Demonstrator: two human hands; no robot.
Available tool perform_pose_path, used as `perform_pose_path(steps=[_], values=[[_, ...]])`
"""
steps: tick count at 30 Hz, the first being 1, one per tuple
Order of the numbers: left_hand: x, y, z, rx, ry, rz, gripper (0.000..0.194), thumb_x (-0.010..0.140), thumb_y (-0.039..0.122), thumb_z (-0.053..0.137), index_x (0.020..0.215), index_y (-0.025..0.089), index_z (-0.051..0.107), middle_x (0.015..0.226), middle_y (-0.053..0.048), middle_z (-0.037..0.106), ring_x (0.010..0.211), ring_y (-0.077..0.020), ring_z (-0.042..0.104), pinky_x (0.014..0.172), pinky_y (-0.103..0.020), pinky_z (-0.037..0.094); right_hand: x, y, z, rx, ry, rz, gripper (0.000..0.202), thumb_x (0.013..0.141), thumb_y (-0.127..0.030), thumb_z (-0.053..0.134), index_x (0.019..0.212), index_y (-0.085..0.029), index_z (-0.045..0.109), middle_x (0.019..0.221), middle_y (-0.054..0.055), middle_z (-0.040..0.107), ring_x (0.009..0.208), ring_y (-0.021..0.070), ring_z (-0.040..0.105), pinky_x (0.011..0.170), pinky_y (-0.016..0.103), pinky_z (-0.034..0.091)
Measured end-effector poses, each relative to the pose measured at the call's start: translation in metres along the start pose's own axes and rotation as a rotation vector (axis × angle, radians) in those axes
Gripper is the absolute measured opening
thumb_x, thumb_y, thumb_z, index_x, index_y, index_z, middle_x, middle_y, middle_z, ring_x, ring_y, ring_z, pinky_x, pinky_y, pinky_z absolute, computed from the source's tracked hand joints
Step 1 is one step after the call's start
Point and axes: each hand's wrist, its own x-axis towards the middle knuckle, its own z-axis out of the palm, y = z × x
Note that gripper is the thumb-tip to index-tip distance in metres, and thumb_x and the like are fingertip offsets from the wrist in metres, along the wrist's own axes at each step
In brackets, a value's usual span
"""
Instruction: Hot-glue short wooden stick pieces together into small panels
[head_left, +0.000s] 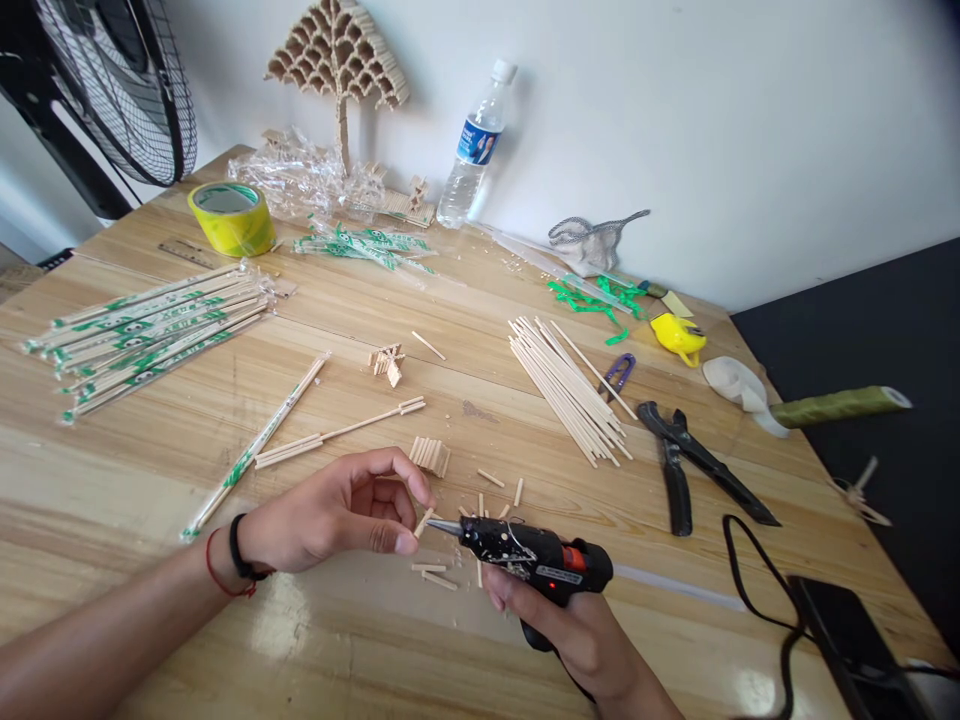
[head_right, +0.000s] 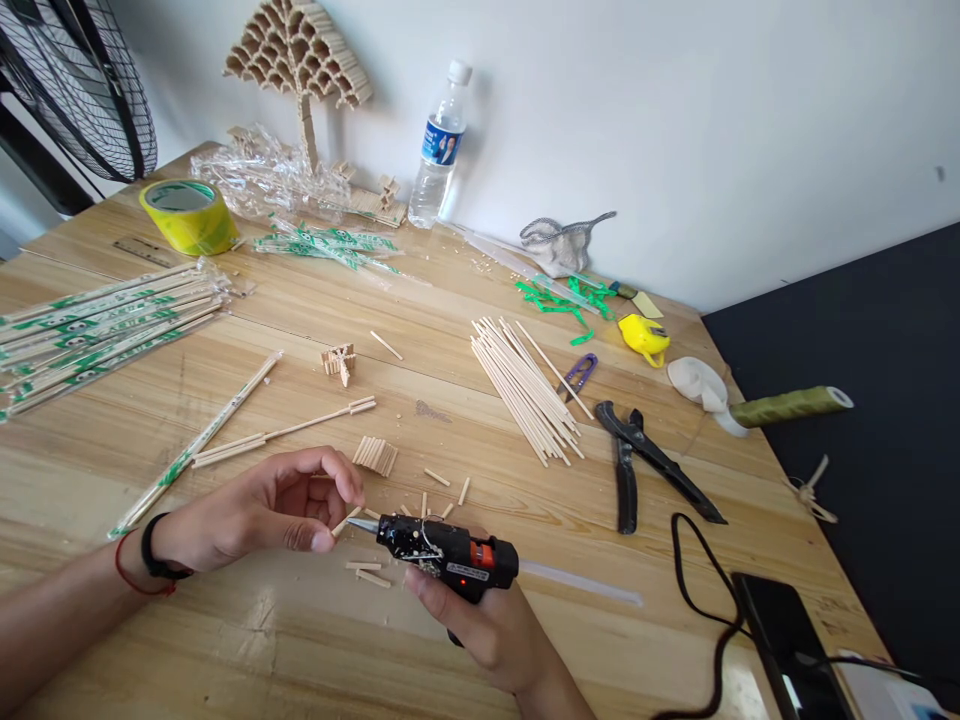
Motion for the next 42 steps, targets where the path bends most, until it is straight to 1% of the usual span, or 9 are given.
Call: perform_pose_path(steps=[3, 8, 14, 20, 25, 30, 35, 39, 42], values=[[0.0, 0.002, 0.001, 0.006, -0.002, 0.005, 0.034, 0.083, 0.031, 0.091, 0.102, 0.016, 0.067, 0.087, 0.001, 0.062, 0.078, -0.0131, 0.057, 0.071, -0.026, 0.042, 0.0, 0.0, 0.0, -0.003, -0.004, -0.003, 0.043, 0.094, -0.059, 0.069, 0.074, -0.021, 0.065, 0.068, 0.002, 0.059, 0.073, 0.0229, 0.056, 0.074, 0.037, 0.049], [0.0, 0.004, 0.002, 0.012, -0.003, 0.002, 0.034, 0.082, 0.031, 0.091, 0.102, 0.017, 0.068, 0.083, 0.001, 0.063, 0.075, -0.0134, 0.056, 0.07, -0.026, 0.042, 0.0, 0.0, -0.001, -0.009, -0.001, 0.027, 0.045, 0.093, -0.062, 0.069, 0.074, -0.022, 0.064, 0.068, 0.003, 0.058, 0.074, 0.0237, 0.056, 0.073, 0.037, 0.048], [-0.001, 0.001, -0.001, 0.01, -0.008, 0.015, 0.033, 0.083, 0.031, 0.09, 0.104, 0.019, 0.068, 0.085, 0.001, 0.063, 0.077, -0.0141, 0.057, 0.071, -0.026, 0.042, 0.0, 0.0, -0.001, -0.016, -0.024, 0.054, 0.049, 0.095, -0.064, 0.066, 0.072, -0.021, 0.061, 0.068, 0.001, 0.055, 0.067, 0.0199, 0.05, 0.068, 0.035, 0.043], [0.0, -0.001, -0.006, 0.015, -0.025, 0.016, 0.034, 0.085, 0.031, 0.088, 0.11, 0.02, 0.068, 0.086, 0.0, 0.063, 0.077, -0.0143, 0.055, 0.071, -0.027, 0.041, -0.002, 0.007, 0.0, 0.022, 0.029, 0.099, 0.051, 0.09, -0.068, 0.07, 0.073, -0.02, 0.061, 0.067, 0.002, 0.055, 0.066, 0.0194, 0.051, 0.063, 0.034, 0.043], [-0.001, 0.005, -0.001, 0.035, -0.012, 0.013, 0.035, 0.087, 0.032, 0.087, 0.112, 0.017, 0.067, 0.08, 0.002, 0.059, 0.075, -0.0136, 0.051, 0.071, -0.026, 0.039, -0.001, 0.009, -0.001, 0.021, 0.012, 0.086, 0.051, 0.092, -0.065, 0.07, 0.07, -0.02, 0.06, 0.067, 0.002, 0.055, 0.066, 0.0193, 0.052, 0.063, 0.033, 0.043], [-0.002, 0.01, 0.002, 0.048, 0.003, 0.016, 0.032, 0.089, 0.033, 0.085, 0.111, 0.018, 0.067, 0.081, 0.003, 0.058, 0.074, -0.0131, 0.05, 0.069, -0.025, 0.037, -0.001, 0.009, -0.001, 0.036, 0.021, 0.069, 0.049, 0.093, -0.065, 0.069, 0.076, -0.02, 0.063, 0.065, 0.001, 0.056, 0.063, 0.0185, 0.052, 0.062, 0.033, 0.043], [-0.002, 0.009, 0.001, 0.071, -0.002, 0.006, 0.032, 0.09, 0.032, 0.083, 0.113, 0.018, 0.066, 0.082, 0.002, 0.059, 0.076, -0.0142, 0.051, 0.071, -0.026, 0.039, 0.002, 0.011, -0.005, -0.014, -0.004, -0.031, 0.043, 0.092, -0.062, 0.071, 0.084, -0.02, 0.07, 0.068, 0.003, 0.061, 0.067, 0.022, 0.059, 0.065, 0.035, 0.051], [-0.003, 0.009, 0.001, 0.08, 0.004, 0.013, 0.029, 0.091, 0.028, 0.081, 0.114, 0.017, 0.067, 0.084, 0.002, 0.059, 0.078, -0.014, 0.052, 0.073, -0.025, 0.041, 0.005, 0.012, -0.008, -0.033, -0.064, -0.088, 0.037, 0.095, -0.057, 0.07, 0.087, -0.02, 0.072, 0.074, 0.005, 0.066, 0.075, 0.0245, 0.064, 0.073, 0.037, 0.055], [-0.003, 0.007, 0.0, 0.082, 0.003, 0.013, 0.027, 0.092, 0.025, 0.08, 0.114, 0.017, 0.067, 0.084, 0.002, 0.059, 0.079, -0.0138, 0.053, 0.073, -0.025, 0.041, 0.003, 0.015, -0.007, -0.041, -0.032, -0.087, 0.036, 0.094, -0.056, 0.071, 0.093, -0.02, 0.075, 0.077, 0.007, 0.07, 0.083, 0.0284, 0.068, 0.077, 0.04, 0.057]])
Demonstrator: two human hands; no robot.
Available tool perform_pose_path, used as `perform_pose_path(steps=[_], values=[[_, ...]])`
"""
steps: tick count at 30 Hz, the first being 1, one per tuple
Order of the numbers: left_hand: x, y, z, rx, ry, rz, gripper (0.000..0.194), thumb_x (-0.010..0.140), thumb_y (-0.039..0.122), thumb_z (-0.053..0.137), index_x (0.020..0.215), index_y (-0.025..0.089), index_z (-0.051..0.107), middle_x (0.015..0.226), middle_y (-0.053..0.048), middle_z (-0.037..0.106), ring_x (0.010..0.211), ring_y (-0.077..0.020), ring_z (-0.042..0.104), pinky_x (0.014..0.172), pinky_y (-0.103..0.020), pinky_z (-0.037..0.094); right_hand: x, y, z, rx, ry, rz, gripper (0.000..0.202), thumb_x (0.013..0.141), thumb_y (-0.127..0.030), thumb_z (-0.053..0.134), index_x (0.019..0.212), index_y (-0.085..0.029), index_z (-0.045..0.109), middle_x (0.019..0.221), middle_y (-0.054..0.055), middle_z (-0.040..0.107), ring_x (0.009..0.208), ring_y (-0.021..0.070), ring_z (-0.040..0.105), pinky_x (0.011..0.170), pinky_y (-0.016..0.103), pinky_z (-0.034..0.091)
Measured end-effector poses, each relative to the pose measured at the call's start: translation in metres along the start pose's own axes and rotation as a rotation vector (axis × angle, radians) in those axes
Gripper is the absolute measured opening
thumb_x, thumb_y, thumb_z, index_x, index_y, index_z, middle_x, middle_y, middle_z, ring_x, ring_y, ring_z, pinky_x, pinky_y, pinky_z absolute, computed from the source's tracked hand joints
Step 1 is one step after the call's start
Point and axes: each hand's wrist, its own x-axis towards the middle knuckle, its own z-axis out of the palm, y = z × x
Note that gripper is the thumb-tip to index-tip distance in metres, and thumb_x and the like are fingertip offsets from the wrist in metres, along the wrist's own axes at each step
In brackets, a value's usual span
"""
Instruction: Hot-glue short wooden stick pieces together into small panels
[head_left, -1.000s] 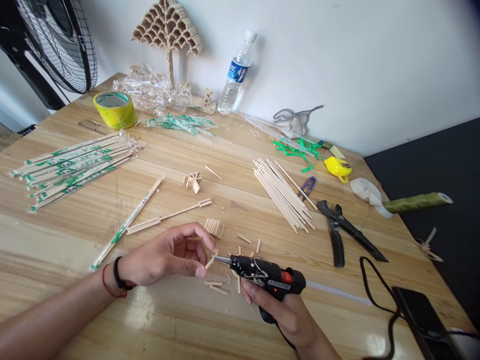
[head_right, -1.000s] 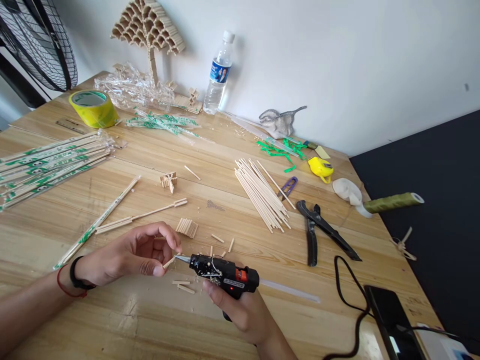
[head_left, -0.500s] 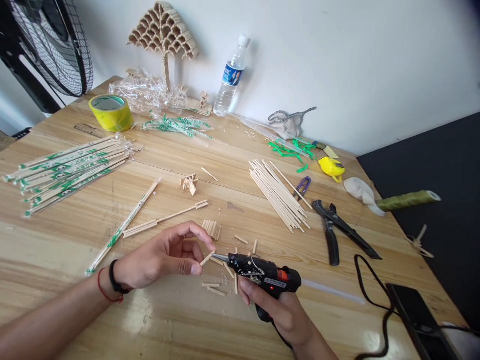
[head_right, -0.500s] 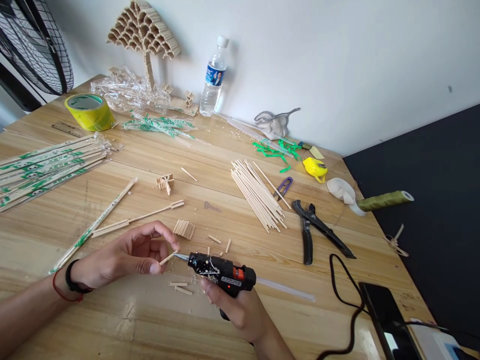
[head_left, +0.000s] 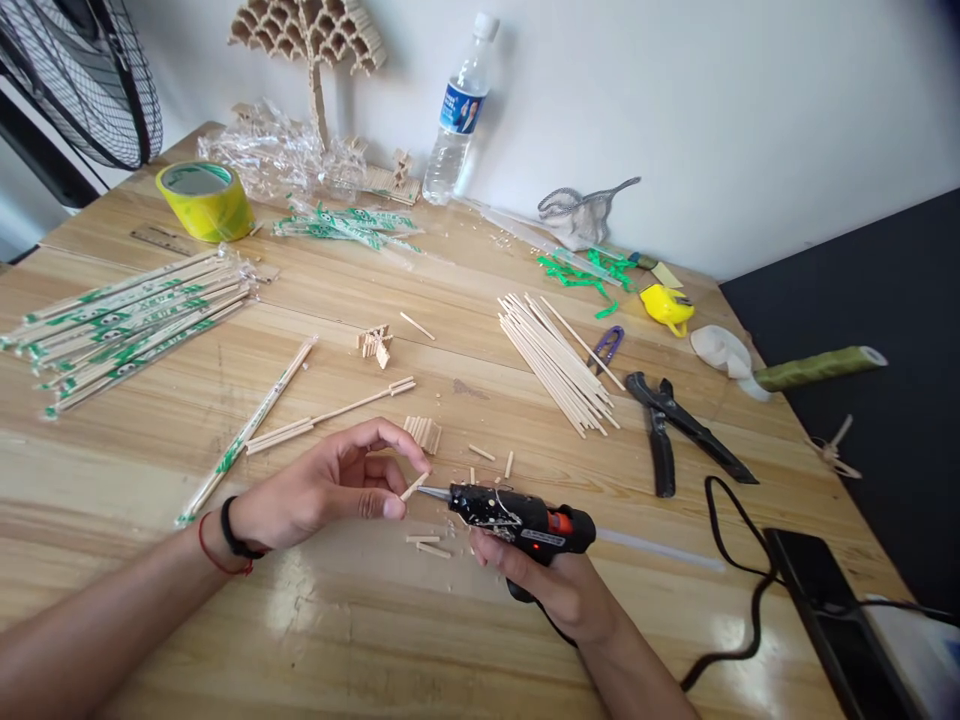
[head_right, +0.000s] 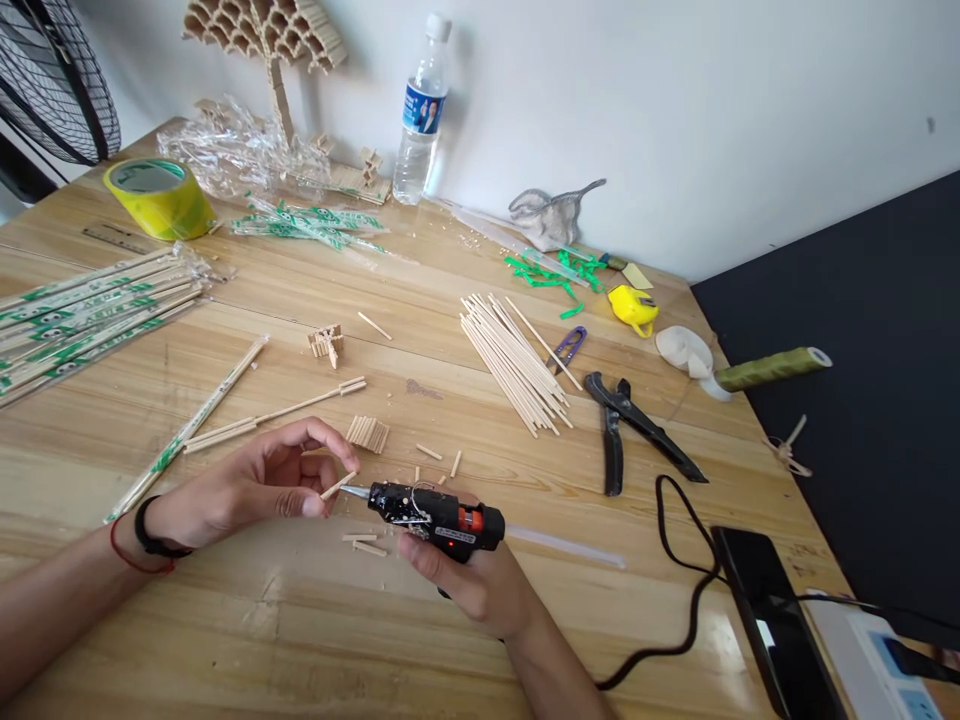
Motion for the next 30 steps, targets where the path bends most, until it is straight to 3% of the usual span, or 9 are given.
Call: perform_pose_path(steps=[7, 13, 18, 22, 26, 30], values=[[0.002, -0.006, -0.004, -0.006, -0.021, 0.017, 0.027, 0.092, 0.022, 0.08, 0.115, 0.018, 0.066, 0.085, 0.002, 0.057, 0.078, -0.0127, 0.052, 0.072, -0.025, 0.04, -0.009, 0.008, 0.005, 0.014, 0.114, 0.052, 0.037, 0.088, -0.058, 0.078, 0.095, -0.021, 0.077, 0.081, 0.008, 0.073, 0.088, 0.0312, 0.07, 0.077, 0.042, 0.059], [0.003, -0.006, -0.004, -0.011, -0.029, 0.015, 0.029, 0.092, 0.024, 0.081, 0.115, 0.019, 0.065, 0.083, 0.003, 0.057, 0.077, -0.0121, 0.052, 0.072, -0.024, 0.039, -0.005, 0.003, 0.008, -0.074, 0.176, 0.018, 0.05, 0.087, -0.061, 0.077, 0.116, -0.021, 0.075, 0.107, 0.013, 0.077, 0.107, 0.0352, 0.07, 0.095, 0.047, 0.057], [0.002, -0.007, -0.004, -0.028, -0.033, 0.011, 0.029, 0.092, 0.024, 0.081, 0.116, 0.019, 0.065, 0.081, 0.003, 0.056, 0.075, -0.0117, 0.051, 0.068, -0.023, 0.038, 0.002, -0.011, 0.009, -0.178, 0.051, -0.063, 0.037, 0.096, -0.058, 0.067, 0.098, -0.023, 0.079, 0.093, 0.009, 0.077, 0.089, 0.0294, 0.071, 0.085, 0.04, 0.058], [0.002, -0.01, -0.004, -0.043, -0.039, 0.021, 0.029, 0.093, 0.024, 0.081, 0.117, 0.02, 0.065, 0.082, 0.003, 0.057, 0.076, -0.0115, 0.051, 0.068, -0.023, 0.038, 0.003, -0.015, 0.009, -0.204, 0.111, -0.077, 0.033, 0.097, -0.055, 0.067, 0.097, -0.024, 0.078, 0.091, 0.008, 0.076, 0.088, 0.0291, 0.07, 0.084, 0.039, 0.057], [0.003, -0.01, -0.004, -0.039, -0.033, 0.033, 0.028, 0.093, 0.022, 0.08, 0.117, 0.02, 0.066, 0.086, 0.003, 0.058, 0.077, -0.0112, 0.052, 0.07, -0.023, 0.039, 0.004, -0.014, 0.008, -0.21, 0.063, -0.122, 0.03, 0.1, -0.049, 0.063, 0.092, -0.024, 0.076, 0.084, 0.006, 0.074, 0.081, 0.0264, 0.068, 0.08, 0.037, 0.055], [0.003, -0.01, -0.005, -0.045, -0.035, 0.039, 0.028, 0.094, 0.021, 0.08, 0.118, 0.021, 0.066, 0.084, 0.003, 0.058, 0.077, -0.0113, 0.051, 0.07, -0.023, 0.04, 0.001, -0.007, 0.01, -0.224, 0.184, -0.1, 0.029, 0.098, -0.049, 0.067, 0.092, -0.024, 0.079, 0.089, 0.006, 0.076, 0.089, 0.0279, 0.069, 0.089, 0.039, 0.054]])
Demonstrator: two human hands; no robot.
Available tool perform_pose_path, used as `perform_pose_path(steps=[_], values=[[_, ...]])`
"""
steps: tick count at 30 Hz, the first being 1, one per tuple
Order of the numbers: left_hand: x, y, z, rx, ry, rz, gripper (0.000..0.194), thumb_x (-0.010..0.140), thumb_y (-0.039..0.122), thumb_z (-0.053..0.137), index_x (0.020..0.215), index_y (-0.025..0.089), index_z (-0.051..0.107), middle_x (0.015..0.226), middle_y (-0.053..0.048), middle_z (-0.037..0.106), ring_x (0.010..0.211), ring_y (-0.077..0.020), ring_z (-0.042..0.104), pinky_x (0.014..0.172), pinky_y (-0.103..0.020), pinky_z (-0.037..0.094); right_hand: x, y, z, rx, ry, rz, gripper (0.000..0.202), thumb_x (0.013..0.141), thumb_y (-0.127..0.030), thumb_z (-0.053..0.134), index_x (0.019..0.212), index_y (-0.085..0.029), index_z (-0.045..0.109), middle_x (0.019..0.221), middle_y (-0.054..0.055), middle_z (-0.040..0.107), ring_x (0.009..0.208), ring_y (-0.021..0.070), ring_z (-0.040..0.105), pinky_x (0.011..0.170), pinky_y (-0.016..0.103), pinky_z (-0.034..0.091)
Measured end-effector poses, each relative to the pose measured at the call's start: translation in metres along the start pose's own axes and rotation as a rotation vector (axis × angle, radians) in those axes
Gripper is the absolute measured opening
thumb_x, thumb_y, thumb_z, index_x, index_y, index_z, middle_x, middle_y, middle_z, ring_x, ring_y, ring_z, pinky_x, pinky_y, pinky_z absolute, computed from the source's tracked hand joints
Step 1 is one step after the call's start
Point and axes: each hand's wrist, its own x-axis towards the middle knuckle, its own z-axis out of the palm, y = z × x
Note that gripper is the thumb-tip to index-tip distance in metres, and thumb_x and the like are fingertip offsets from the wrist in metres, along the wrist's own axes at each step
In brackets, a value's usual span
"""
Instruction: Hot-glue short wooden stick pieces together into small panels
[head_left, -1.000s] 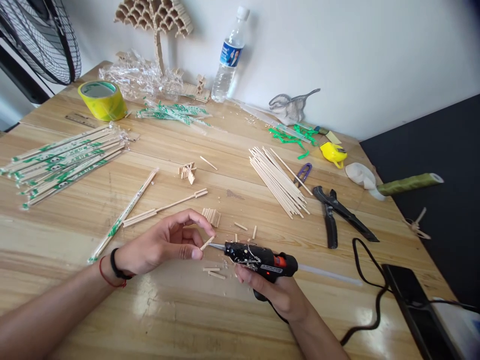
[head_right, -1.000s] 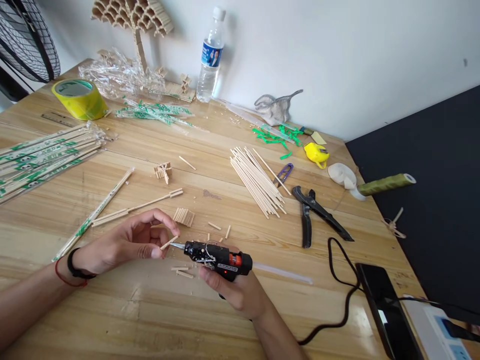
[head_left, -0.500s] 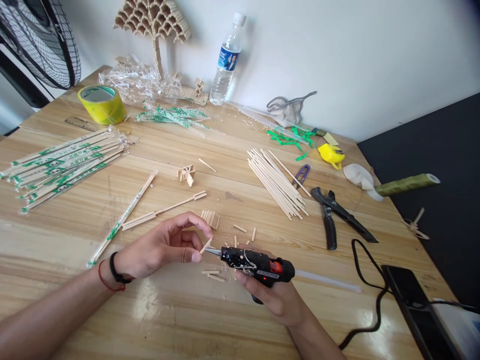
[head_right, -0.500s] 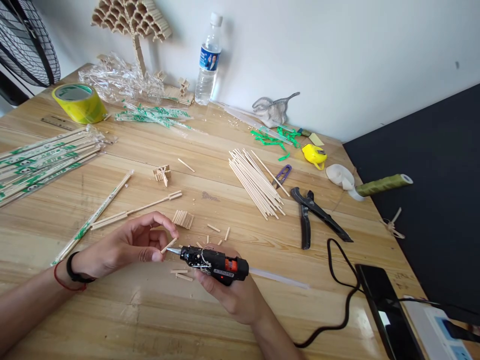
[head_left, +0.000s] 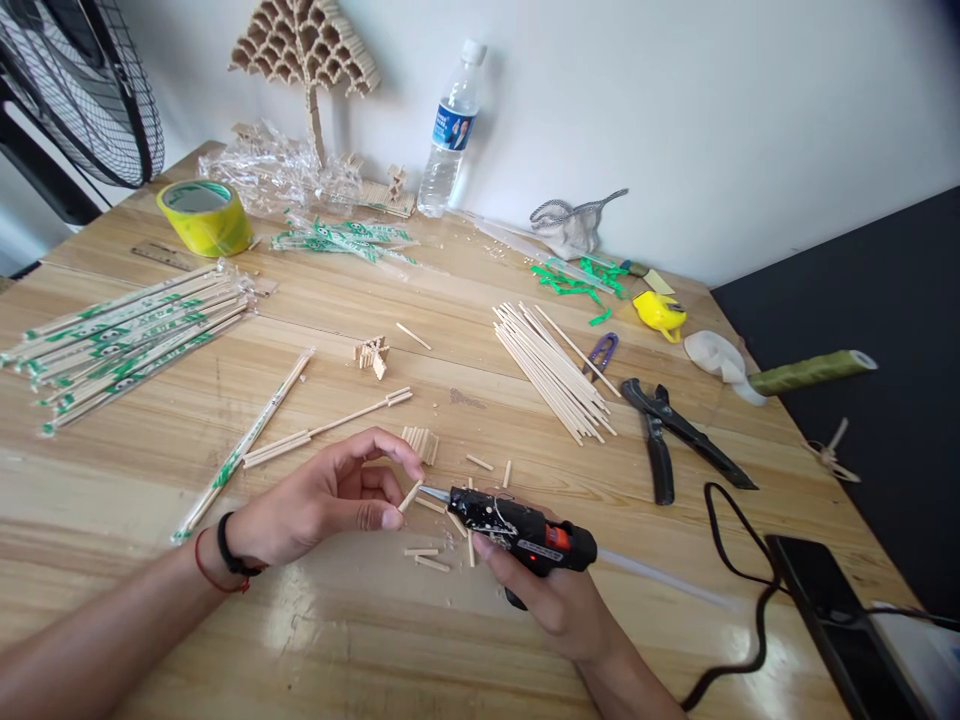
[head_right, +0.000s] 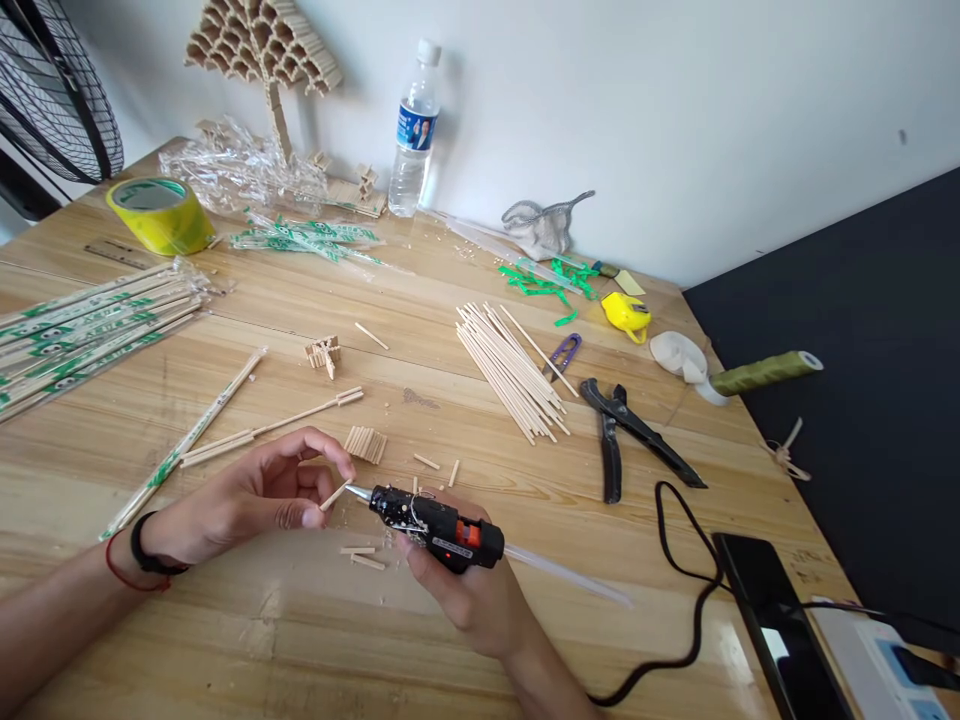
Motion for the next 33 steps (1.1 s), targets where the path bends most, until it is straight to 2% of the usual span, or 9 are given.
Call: perform_pose_path(steps=[3, 7, 10, 13, 16, 25, 28, 33], values=[[0.0, 0.001, 0.0, 0.0, 0.008, 0.002, 0.028, 0.094, 0.021, 0.08, 0.118, 0.021, 0.066, 0.084, 0.003, 0.058, 0.077, -0.0114, 0.051, 0.07, -0.023, 0.04, -0.006, 0.008, 0.002, 0.004, 0.086, 0.039, 0.029, 0.094, -0.051, 0.073, 0.097, -0.023, 0.08, 0.094, 0.007, 0.077, 0.094, 0.0302, 0.07, 0.091, 0.04, 0.056], [-0.001, 0.001, 0.0, -0.004, 0.017, 0.022, 0.028, 0.093, 0.019, 0.081, 0.118, 0.022, 0.068, 0.089, 0.002, 0.06, 0.077, -0.0109, 0.053, 0.069, -0.022, 0.042, -0.009, 0.015, 0.002, 0.002, 0.113, 0.077, 0.031, 0.091, -0.049, 0.076, 0.107, -0.022, 0.079, 0.107, 0.01, 0.076, 0.103, 0.0321, 0.069, 0.098, 0.043, 0.053], [-0.001, 0.001, 0.001, -0.006, 0.039, 0.041, 0.03, 0.091, 0.017, 0.082, 0.118, 0.023, 0.07, 0.101, 0.0, 0.062, 0.079, -0.0104, 0.055, 0.07, -0.023, 0.044, -0.005, 0.011, 0.0, 0.003, 0.053, 0.063, 0.027, 0.095, -0.047, 0.072, 0.1, -0.021, 0.077, 0.095, 0.007, 0.075, 0.091, 0.0278, 0.067, 0.089, 0.039, 0.054], [-0.001, 0.002, 0.001, -0.005, 0.043, 0.052, 0.031, 0.091, 0.015, 0.081, 0.119, 0.023, 0.07, 0.096, 0.001, 0.062, 0.079, -0.0104, 0.056, 0.07, -0.022, 0.044, 0.003, 0.001, -0.002, 0.026, -0.051, -0.015, 0.026, 0.1, -0.043, 0.065, 0.087, -0.022, 0.072, 0.081, 0.004, 0.069, 0.078, 0.0234, 0.064, 0.076, 0.033, 0.053], [-0.001, 0.002, 0.001, 0.0, 0.048, 0.064, 0.03, 0.091, 0.015, 0.082, 0.118, 0.023, 0.071, 0.095, 0.001, 0.062, 0.079, -0.0101, 0.057, 0.07, -0.021, 0.044, 0.009, -0.007, -0.003, 0.025, -0.089, -0.062, 0.026, 0.101, -0.038, 0.062, 0.082, -0.022, 0.069, 0.075, 0.002, 0.065, 0.07, 0.0207, 0.059, 0.068, 0.031, 0.05], [-0.001, 0.002, 0.001, -0.002, 0.053, 0.059, 0.029, 0.091, 0.016, 0.082, 0.117, 0.023, 0.072, 0.096, 0.0, 0.063, 0.079, -0.0101, 0.057, 0.07, -0.021, 0.045, 0.005, -0.004, -0.001, 0.023, -0.039, 0.003, 0.025, 0.098, -0.04, 0.065, 0.08, -0.023, 0.067, 0.074, 0.001, 0.061, 0.069, 0.0208, 0.058, 0.069, 0.031, 0.051], [-0.001, 0.003, 0.002, 0.002, 0.046, 0.044, 0.029, 0.091, 0.018, 0.082, 0.118, 0.023, 0.071, 0.089, 0.002, 0.062, 0.078, -0.0105, 0.056, 0.069, -0.021, 0.044, 0.005, -0.006, -0.001, 0.042, -0.027, 0.03, 0.028, 0.098, -0.044, 0.065, 0.079, -0.023, 0.067, 0.072, 0.001, 0.061, 0.068, 0.0206, 0.058, 0.067, 0.031, 0.05], [0.0, 0.004, 0.003, 0.0, 0.039, 0.022, 0.028, 0.091, 0.02, 0.082, 0.116, 0.022, 0.07, 0.085, 0.002, 0.061, 0.076, -0.0108, 0.053, 0.067, -0.021, 0.042, 0.008, -0.008, -0.002, 0.001, -0.056, -0.029, 0.029, 0.099, -0.042, 0.063, 0.079, -0.022, 0.068, 0.073, 0.001, 0.063, 0.069, 0.0209, 0.059, 0.068, 0.031, 0.051]])
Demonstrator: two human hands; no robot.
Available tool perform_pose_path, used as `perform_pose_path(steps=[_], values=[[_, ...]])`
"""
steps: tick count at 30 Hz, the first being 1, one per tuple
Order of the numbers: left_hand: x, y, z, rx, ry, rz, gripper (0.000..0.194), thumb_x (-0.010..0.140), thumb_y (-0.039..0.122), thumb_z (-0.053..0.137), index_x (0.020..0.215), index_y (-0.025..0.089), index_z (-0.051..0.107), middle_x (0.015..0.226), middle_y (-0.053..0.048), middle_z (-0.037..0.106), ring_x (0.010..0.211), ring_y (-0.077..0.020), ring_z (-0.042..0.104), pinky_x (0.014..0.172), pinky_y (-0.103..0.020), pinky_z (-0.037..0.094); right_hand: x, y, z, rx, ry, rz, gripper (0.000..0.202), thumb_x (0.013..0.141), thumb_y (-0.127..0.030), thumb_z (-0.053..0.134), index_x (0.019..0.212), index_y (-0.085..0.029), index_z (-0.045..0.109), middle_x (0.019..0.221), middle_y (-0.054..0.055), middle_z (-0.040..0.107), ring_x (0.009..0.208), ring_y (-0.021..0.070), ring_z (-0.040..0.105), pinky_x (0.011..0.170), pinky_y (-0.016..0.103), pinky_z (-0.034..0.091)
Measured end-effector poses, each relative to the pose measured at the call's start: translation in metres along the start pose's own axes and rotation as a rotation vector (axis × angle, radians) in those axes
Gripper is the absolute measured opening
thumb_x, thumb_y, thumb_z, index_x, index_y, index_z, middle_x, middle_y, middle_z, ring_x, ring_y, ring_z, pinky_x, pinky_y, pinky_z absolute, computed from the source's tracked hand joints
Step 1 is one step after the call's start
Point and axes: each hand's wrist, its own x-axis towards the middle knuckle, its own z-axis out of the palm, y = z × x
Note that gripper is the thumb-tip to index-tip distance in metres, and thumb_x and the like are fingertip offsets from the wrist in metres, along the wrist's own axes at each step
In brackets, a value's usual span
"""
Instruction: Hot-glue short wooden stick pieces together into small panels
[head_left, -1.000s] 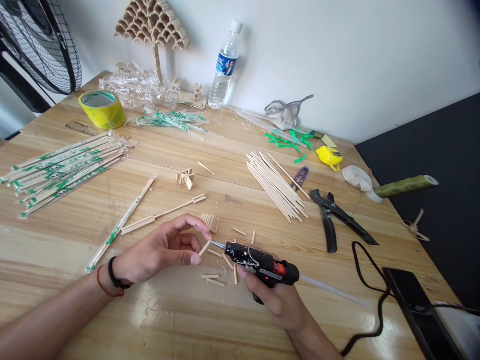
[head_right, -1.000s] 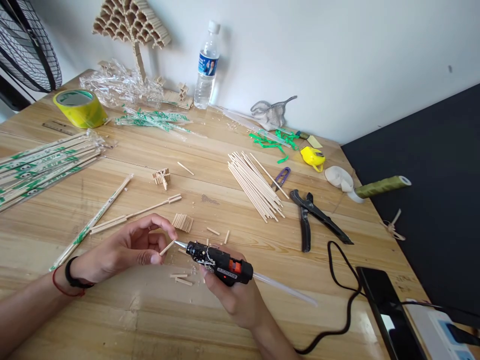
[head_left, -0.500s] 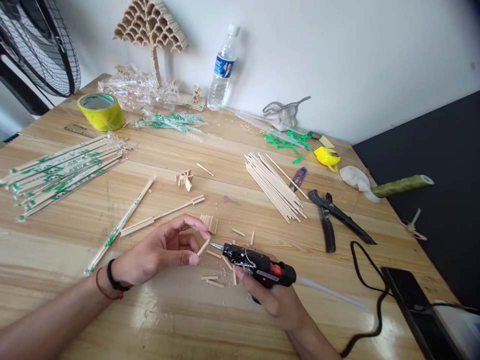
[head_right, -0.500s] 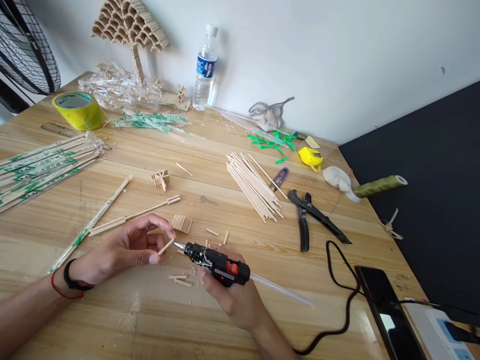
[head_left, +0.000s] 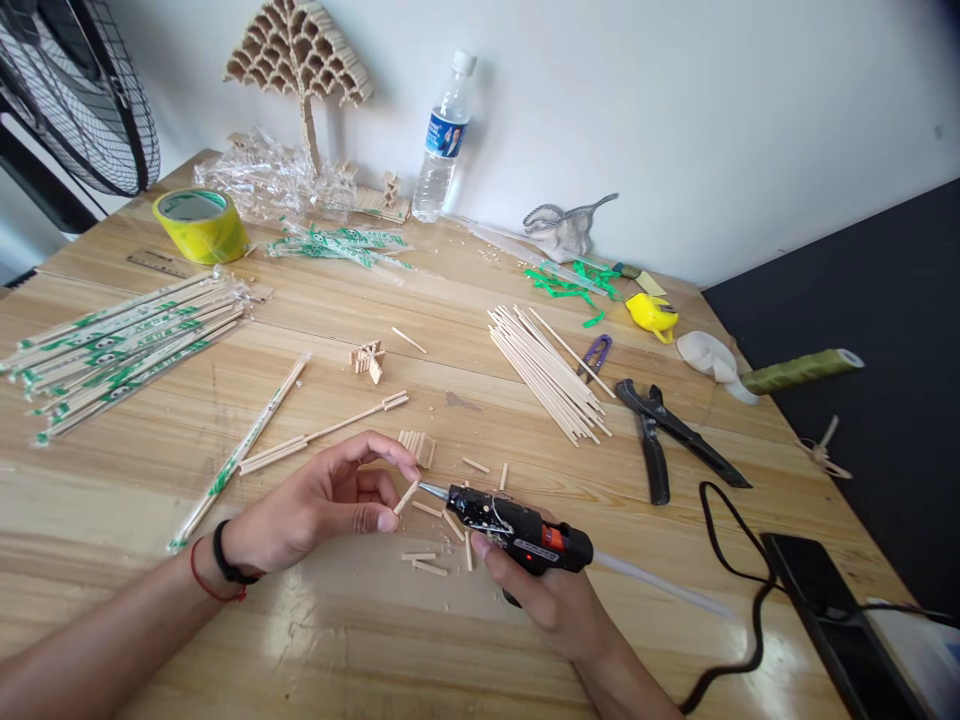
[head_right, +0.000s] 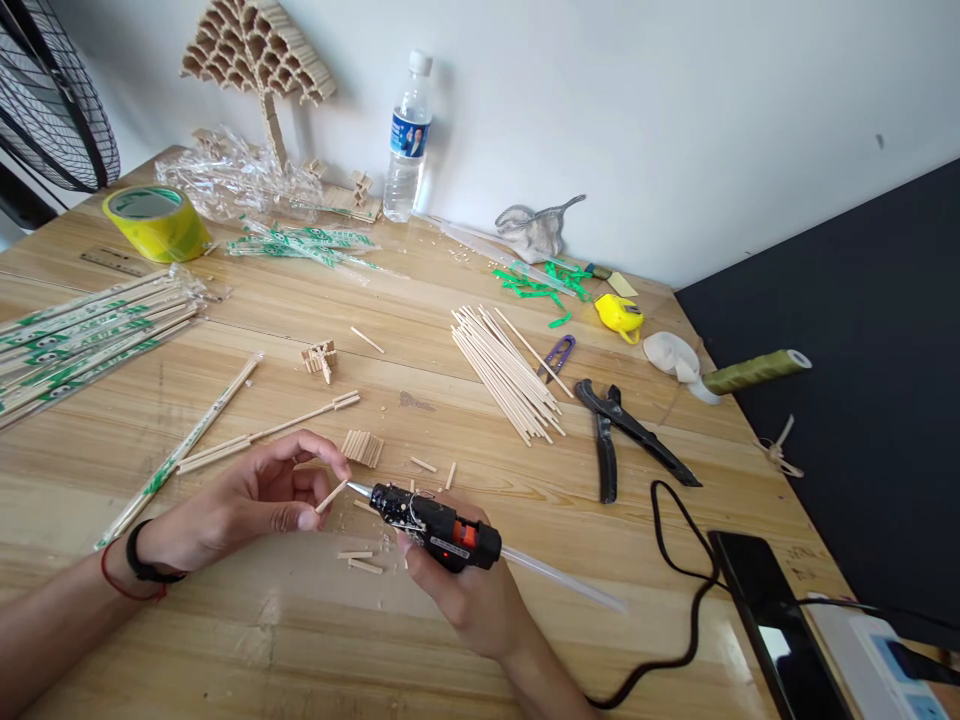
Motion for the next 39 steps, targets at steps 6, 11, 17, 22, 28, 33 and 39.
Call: perform_pose_path(steps=[6, 11, 17, 22, 28, 33, 39], values=[[0.0, 0.0, 0.0, 0.01, 0.005, 0.01, 0.028, 0.09, 0.02, 0.083, 0.116, 0.021, 0.071, 0.087, 0.001, 0.061, 0.076, -0.0118, 0.054, 0.067, -0.023, 0.041, -0.001, 0.002, -0.002, -0.026, -0.041, -0.014, 0.025, 0.1, -0.039, 0.062, 0.084, -0.024, 0.072, 0.077, 0.004, 0.069, 0.074, 0.0244, 0.063, 0.072, 0.035, 0.052], [0.0, 0.0, 0.001, 0.02, 0.004, 0.009, 0.028, 0.09, 0.022, 0.084, 0.114, 0.021, 0.071, 0.087, 0.001, 0.061, 0.075, -0.0117, 0.053, 0.067, -0.023, 0.041, -0.002, 0.0, -0.002, 0.021, -0.047, 0.001, 0.028, 0.1, -0.045, 0.063, 0.084, -0.023, 0.073, 0.079, 0.004, 0.069, 0.076, 0.0249, 0.063, 0.074, 0.036, 0.053], [-0.002, -0.005, -0.001, 0.016, 0.007, 0.01, 0.03, 0.09, 0.024, 0.084, 0.116, 0.022, 0.068, 0.079, 0.003, 0.061, 0.072, -0.0124, 0.053, 0.066, -0.024, 0.04, -0.002, -0.009, -0.008, -0.032, 0.09, -0.023, 0.027, 0.099, -0.045, 0.066, 0.084, -0.024, 0.066, 0.075, 0.002, 0.062, 0.07, 0.0218, 0.059, 0.069, 0.033, 0.051], [-0.003, 0.003, -0.003, 0.026, 0.114, 0.054, 0.027, 0.089, 0.023, 0.084, 0.111, 0.021, 0.068, 0.088, 0.0, 0.064, 0.077, -0.0131, 0.055, 0.07, -0.025, 0.041, -0.003, -0.011, -0.007, -0.315, -0.043, -0.189, 0.02, 0.094, -0.027, 0.073, 0.087, -0.024, 0.054, 0.076, -0.002, 0.059, 0.065, 0.0173, 0.055, 0.061, 0.027, 0.043], [-0.003, 0.004, -0.004, 0.082, 0.32, 0.248, 0.024, 0.088, 0.024, 0.085, 0.106, 0.021, 0.068, 0.099, -0.002, 0.063, 0.081, -0.0139, 0.055, 0.072, -0.026, 0.042, -0.011, -0.021, 0.009, -0.434, -0.254, -0.225, 0.025, 0.085, -0.002, 0.057, 0.094, -0.024, 0.052, 0.085, 0.003, 0.067, 0.074, 0.0212, 0.063, 0.065, 0.029, 0.045], [-0.005, 0.001, 0.002, 0.235, 0.391, 0.343, 0.026, 0.093, 0.022, 0.079, 0.113, 0.024, 0.063, 0.097, -0.001, 0.059, 0.074, -0.0124, 0.053, 0.065, -0.024, 0.042, -0.016, -0.024, 0.022, -0.438, -0.197, -0.119, 0.031, 0.076, 0.002, 0.055, 0.092, -0.024, 0.054, 0.084, 0.003, 0.069, 0.073, 0.0216, 0.064, 0.065, 0.03, 0.047], [-0.012, -0.007, 0.018, 0.64, 0.438, 0.543, 0.033, 0.096, 0.013, 0.07, 0.124, 0.027, 0.058, 0.116, -0.005, 0.057, 0.074, -0.013, 0.058, 0.072, -0.03, 0.05, -0.01, -0.017, 0.013, -0.033, 0.06, 0.185, 0.015, 0.084, -0.026, 0.075, 0.087, -0.023, 0.06, 0.076, 0.0, 0.067, 0.065, 0.0187, 0.061, 0.06, 0.029, 0.048]])
